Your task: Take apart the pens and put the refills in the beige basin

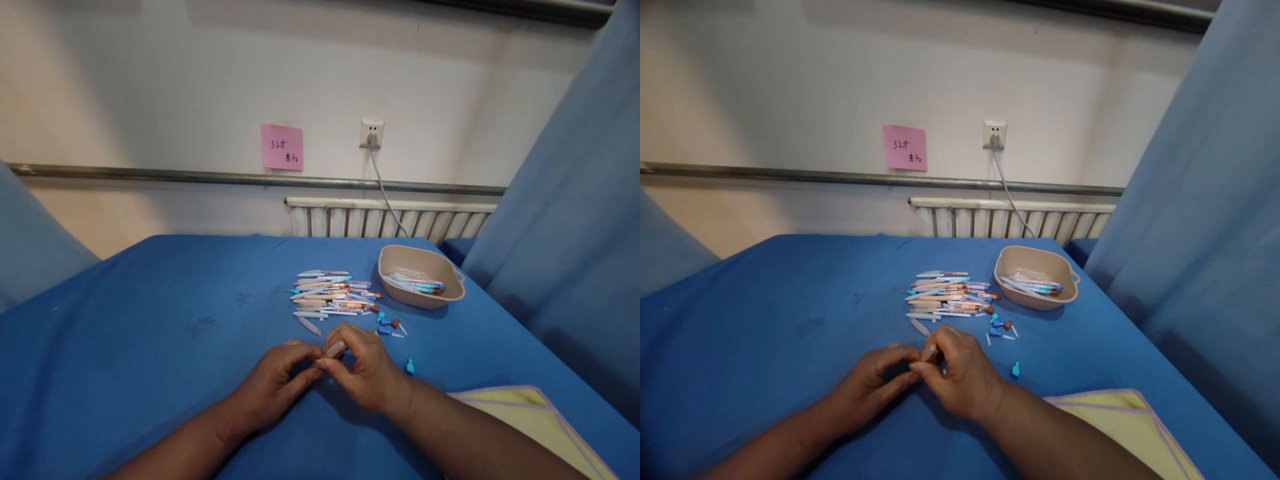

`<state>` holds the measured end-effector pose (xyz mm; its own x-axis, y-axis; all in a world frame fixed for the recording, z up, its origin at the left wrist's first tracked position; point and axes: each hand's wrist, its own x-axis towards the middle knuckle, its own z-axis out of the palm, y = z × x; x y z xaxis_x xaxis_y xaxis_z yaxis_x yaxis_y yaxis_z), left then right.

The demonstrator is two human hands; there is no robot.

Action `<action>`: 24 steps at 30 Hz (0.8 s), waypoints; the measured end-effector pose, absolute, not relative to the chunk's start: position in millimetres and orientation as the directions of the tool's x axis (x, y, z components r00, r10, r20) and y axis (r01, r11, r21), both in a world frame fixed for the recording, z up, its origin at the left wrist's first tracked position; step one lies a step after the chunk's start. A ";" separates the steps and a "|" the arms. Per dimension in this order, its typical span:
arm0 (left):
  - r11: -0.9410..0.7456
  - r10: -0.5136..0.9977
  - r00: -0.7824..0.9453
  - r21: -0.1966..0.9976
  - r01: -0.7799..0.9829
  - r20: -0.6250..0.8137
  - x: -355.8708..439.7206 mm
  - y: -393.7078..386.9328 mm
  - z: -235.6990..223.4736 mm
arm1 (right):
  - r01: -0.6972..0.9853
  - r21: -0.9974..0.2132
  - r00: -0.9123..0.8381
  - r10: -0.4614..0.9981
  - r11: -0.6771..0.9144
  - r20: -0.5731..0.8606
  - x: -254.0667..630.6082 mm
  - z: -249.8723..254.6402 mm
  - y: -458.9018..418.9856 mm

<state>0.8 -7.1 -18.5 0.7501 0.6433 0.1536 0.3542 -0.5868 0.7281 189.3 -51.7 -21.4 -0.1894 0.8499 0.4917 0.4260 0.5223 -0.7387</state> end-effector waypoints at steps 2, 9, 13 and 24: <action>-0.593 0.648 0.744 0.721 0.360 0.161 0.8 -7.3 -19.1 | 0.428 -0.743 -0.184 0.855 0.514 0.485 189.3 -21.5 -52.1; -0.497 0.649 0.752 0.811 0.307 0.113 1.5 -5.2 -12.5 | 0.276 -0.753 -0.266 0.800 0.598 0.538 190.0 -24.9 -47.1; -0.436 0.684 0.725 0.843 0.314 0.084 5.6 -3.9 -8.4 | 0.345 -0.760 -0.193 0.834 0.550 0.516 186.8 -31.0 -38.6; -0.587 0.744 0.629 0.669 0.456 0.224 22.2 25.8 11.2 | 0.591 -0.737 -0.219 0.945 0.328 0.244 191.6 -27.4 -23.8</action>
